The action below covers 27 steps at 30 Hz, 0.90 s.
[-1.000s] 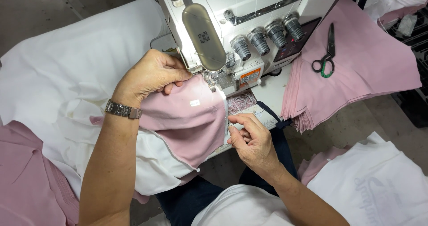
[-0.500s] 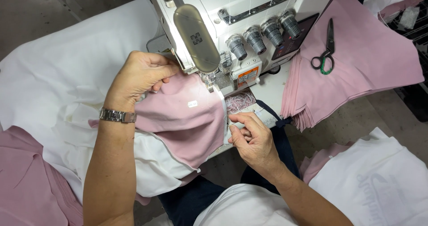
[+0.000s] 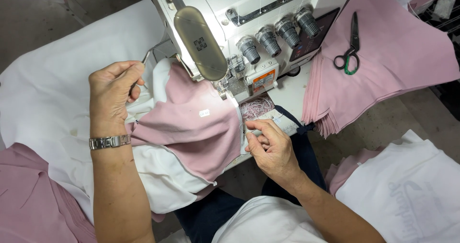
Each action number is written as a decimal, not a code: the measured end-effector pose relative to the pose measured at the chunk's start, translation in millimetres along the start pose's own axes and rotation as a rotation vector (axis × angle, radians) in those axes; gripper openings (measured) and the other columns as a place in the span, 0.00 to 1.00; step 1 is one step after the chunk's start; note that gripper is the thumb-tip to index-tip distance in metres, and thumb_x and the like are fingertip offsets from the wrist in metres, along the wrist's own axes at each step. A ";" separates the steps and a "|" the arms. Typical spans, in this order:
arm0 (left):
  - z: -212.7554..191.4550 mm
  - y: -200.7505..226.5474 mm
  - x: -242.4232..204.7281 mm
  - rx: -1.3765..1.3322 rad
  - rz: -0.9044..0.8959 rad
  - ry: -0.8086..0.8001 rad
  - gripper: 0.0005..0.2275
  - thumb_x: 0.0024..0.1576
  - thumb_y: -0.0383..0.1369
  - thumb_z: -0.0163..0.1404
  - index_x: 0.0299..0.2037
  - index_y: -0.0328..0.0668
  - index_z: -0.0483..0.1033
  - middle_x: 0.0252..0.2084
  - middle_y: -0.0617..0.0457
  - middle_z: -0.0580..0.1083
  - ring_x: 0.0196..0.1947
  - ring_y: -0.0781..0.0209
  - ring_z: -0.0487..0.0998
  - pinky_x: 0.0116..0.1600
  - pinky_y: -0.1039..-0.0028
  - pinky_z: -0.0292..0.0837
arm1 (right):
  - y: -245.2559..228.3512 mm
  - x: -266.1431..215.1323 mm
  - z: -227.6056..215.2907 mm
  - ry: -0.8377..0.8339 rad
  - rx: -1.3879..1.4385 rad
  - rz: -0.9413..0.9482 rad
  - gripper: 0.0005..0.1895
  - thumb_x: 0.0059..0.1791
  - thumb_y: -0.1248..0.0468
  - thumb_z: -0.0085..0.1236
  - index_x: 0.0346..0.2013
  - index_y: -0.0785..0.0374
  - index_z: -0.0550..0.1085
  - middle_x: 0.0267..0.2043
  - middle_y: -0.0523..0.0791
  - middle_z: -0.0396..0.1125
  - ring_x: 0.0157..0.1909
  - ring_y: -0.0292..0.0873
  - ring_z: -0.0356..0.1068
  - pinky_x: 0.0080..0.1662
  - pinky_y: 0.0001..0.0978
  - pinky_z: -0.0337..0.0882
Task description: Trimming threads from fabric, adjusting a sewing machine with tweezers, and organizing fabric pieces and t-shirts.
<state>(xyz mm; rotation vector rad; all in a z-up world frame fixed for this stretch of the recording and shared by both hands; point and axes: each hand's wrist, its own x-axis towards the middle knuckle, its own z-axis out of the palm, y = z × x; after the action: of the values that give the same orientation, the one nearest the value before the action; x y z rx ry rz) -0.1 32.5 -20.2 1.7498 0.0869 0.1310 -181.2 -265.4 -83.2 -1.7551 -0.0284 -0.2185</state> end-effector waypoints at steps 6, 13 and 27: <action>-8.3 -17.6 1.3 -0.076 -0.015 0.124 0.08 0.59 0.31 0.60 0.45 0.39 0.81 0.23 0.47 0.73 0.12 0.71 0.67 0.15 0.85 0.58 | 33.0 2.9 11.1 0.000 0.125 0.154 0.19 0.53 0.68 0.53 0.57 0.74 0.69 0.51 0.58 0.70 0.28 0.38 0.77 0.32 0.29 0.82; -2.7 10.4 -15.6 -0.100 -0.226 0.251 0.06 0.57 0.35 0.59 0.38 0.43 0.80 0.24 0.57 0.70 0.14 0.72 0.60 0.20 0.85 0.50 | -7.9 8.2 16.4 -0.002 -0.016 0.355 0.23 0.49 0.59 0.58 0.58 0.59 0.72 0.28 0.49 0.80 0.21 0.36 0.78 0.30 0.24 0.82; -7.7 -11.2 -11.0 -0.076 -0.268 0.342 0.05 0.57 0.34 0.59 0.38 0.44 0.80 0.23 0.57 0.71 0.14 0.74 0.63 0.18 0.85 0.52 | 12.5 6.1 20.1 -0.093 0.141 0.387 0.16 0.51 0.62 0.58 0.52 0.65 0.74 0.34 0.46 0.72 0.22 0.36 0.76 0.25 0.24 0.79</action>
<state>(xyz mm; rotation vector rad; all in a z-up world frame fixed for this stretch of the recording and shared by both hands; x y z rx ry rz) -11.8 40.5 -30.2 1.6091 0.5565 0.2324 -170.9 -248.8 -97.9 -1.5936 0.2220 0.1446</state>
